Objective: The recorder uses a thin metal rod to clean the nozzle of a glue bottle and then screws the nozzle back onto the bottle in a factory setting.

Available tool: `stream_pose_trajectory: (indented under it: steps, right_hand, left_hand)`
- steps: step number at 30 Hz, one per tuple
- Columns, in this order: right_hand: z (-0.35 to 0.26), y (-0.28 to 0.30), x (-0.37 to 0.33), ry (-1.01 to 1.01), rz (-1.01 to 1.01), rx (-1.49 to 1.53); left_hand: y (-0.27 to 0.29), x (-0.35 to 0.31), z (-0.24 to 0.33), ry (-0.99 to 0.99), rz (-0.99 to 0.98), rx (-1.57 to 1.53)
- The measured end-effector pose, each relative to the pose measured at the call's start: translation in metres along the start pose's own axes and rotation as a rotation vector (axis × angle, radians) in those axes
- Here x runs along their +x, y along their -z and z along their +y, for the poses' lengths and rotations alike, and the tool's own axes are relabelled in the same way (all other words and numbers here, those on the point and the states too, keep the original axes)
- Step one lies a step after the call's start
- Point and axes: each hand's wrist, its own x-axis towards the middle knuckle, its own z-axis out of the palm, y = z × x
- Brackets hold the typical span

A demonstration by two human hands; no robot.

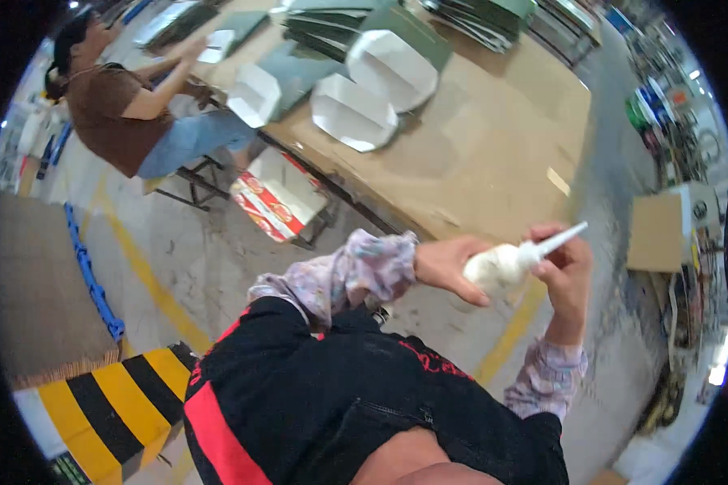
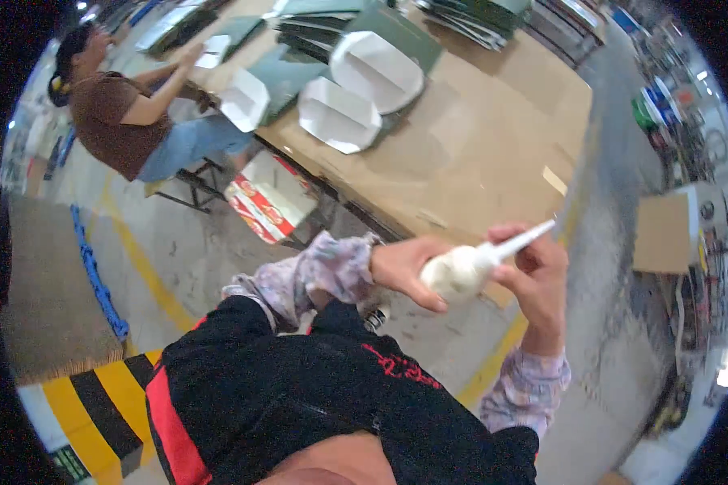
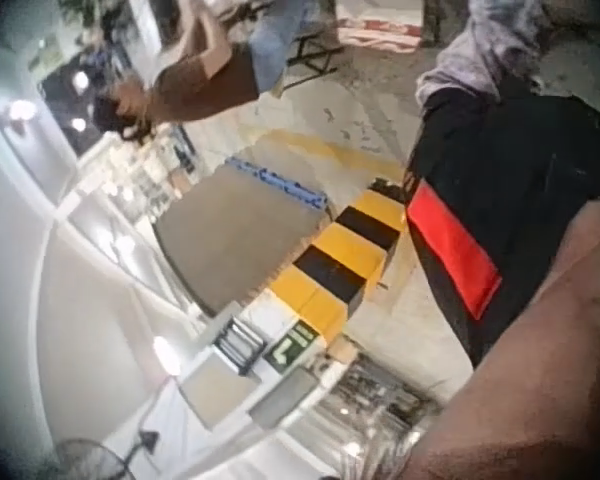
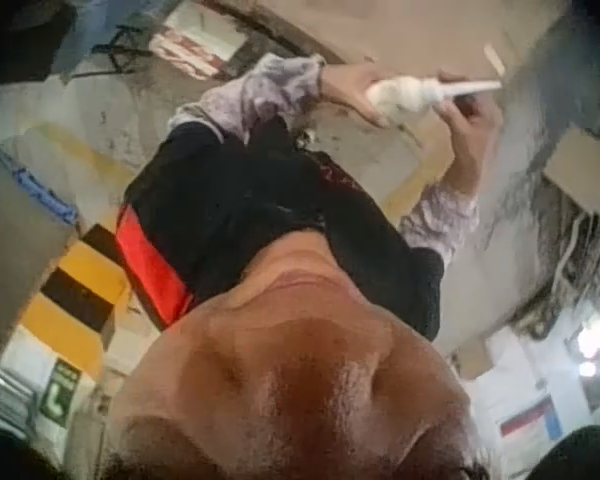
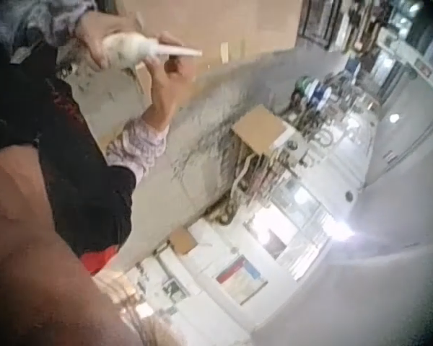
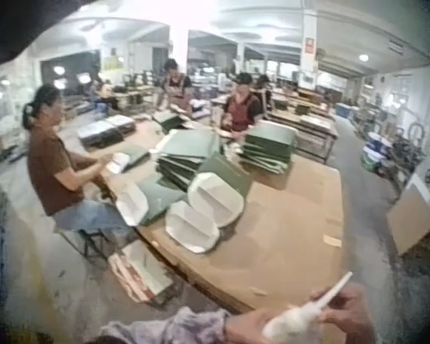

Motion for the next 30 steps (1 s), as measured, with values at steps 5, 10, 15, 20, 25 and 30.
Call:
stream_pose_trajectory:
  steps: [5, 10, 15, 20, 25, 30]
  right_hand:
    - [0.016, -0.017, 0.005, 0.164, 0.097, -0.048]
    - [0.017, -0.022, 0.008, 0.131, 0.100, -0.019]
    - [0.004, -0.024, 0.010, 0.146, -0.007, 0.000]
    - [-0.004, -0.030, 0.012, 0.061, -0.126, 0.152]
    - [0.008, -0.032, 0.019, 0.152, -0.037, 0.154]
    - [0.018, -0.043, 0.016, 0.174, 0.188, 0.026]
  left_hand:
    - [-0.005, -0.005, 0.000, 0.043, 0.246, 0.071]
    - [0.004, -0.013, 0.009, -0.007, 0.185, 0.171]
    - [0.015, -0.019, 0.005, 0.054, 0.051, 0.098]
    - [0.021, -0.022, 0.005, 0.067, -0.089, -0.060]
    - [0.011, -0.018, 0.006, 0.028, 0.048, 0.017]
    - [-0.001, -0.015, 0.010, -0.051, 0.390, 0.339]
